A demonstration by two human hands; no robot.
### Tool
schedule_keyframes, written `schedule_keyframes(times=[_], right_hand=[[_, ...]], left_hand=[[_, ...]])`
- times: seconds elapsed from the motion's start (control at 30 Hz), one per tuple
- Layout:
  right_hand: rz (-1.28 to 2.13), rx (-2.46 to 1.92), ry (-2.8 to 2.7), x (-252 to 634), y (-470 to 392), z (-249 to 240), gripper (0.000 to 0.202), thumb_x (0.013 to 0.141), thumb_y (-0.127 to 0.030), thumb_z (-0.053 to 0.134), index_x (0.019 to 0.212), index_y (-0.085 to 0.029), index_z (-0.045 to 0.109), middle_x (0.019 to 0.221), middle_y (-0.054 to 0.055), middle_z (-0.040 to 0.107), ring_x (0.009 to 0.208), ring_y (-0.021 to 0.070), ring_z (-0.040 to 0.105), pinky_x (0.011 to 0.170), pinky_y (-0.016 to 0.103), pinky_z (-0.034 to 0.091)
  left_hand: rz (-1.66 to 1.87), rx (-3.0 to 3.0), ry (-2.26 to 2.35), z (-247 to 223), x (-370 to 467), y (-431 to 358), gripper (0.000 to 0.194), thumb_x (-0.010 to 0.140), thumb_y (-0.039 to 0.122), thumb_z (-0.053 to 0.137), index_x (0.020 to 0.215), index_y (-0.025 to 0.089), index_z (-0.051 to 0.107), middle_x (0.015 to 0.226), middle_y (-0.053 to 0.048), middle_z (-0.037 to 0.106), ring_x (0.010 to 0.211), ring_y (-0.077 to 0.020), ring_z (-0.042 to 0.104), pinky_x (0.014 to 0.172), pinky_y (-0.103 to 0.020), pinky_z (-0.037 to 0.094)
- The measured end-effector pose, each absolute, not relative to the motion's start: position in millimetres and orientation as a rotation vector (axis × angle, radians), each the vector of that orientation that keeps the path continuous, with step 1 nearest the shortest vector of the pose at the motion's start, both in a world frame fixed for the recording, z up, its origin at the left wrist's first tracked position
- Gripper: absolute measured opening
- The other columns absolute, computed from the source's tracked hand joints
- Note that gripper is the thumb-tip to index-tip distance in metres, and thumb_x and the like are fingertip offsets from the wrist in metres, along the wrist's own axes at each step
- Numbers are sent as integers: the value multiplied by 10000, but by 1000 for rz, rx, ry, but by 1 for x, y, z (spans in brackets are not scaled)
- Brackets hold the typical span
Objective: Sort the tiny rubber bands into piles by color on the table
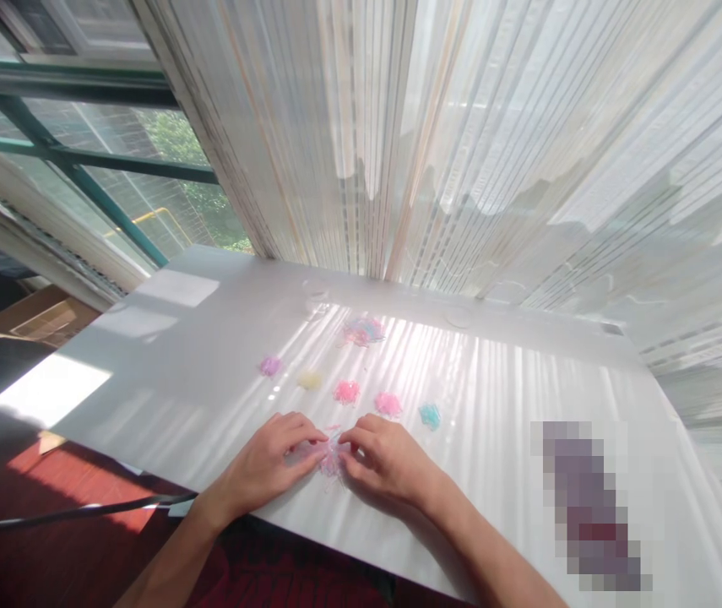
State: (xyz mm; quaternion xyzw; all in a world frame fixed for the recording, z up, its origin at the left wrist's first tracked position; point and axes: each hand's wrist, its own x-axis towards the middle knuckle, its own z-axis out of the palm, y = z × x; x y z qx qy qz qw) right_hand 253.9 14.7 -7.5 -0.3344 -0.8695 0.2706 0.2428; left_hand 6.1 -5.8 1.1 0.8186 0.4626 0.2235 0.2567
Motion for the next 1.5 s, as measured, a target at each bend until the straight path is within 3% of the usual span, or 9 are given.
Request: schedule_keyframes(times=[0.13,0.27,0.73,0.97,1.1,1.27,1.5], right_hand=[[743,-969,-2397,250,12,-9,97,909,-141,665,950,-184,742,798,34,666,690,156,612,650,251,479],[763,-991,-2406,249,13,-8,82,920,-149,663,916,-198,728,799,21,663,697,153,618,652,249,485],[889,-987,-2328,250,15,-6,116,950,-155,617,957,-191,727,826,31,673,705,150,635,665,248,513],[889,-934,-2253,249,13,-6,182,1022,-305,602,1077,-203,742,834,43,698,710,152,655,672,254,527],[910,-901,-2119,248,11,-4,215,997,-406,674,1068,-217,748,827,42,722,724,158,680,692,261,546],[846,-898,-2074,249,12,0,208,1033,-350,614,940,-212,738,775,35,725,682,149,673,662,254,544],[828,-824,-2060,250,11,1,215,983,-423,700,1006,-210,725,801,40,728,713,159,693,680,257,560]], left_hand=[[600,2245,1208,-1,13,-7,186,904,177,750,1082,228,748,976,-15,747,858,-196,687,811,-343,455],[591,2233,1198,-4,17,-6,108,946,206,698,1033,227,758,966,-20,751,839,-183,687,809,-336,461],[690,2006,1271,4,4,-3,123,955,281,665,916,231,771,836,7,769,649,-135,590,714,-279,480],[853,1812,1385,9,4,-3,152,939,294,668,919,225,802,801,4,768,631,-123,585,661,-234,509],[919,1727,1391,9,18,-8,156,913,312,691,896,215,811,738,1,755,579,-118,567,614,-225,516],[962,1674,1347,11,29,-12,153,894,313,706,886,208,817,733,-14,760,589,-125,594,584,-216,523],[1016,1658,1326,12,28,-13,148,891,311,708,876,200,805,768,-22,767,592,-115,590,600,-214,532]])
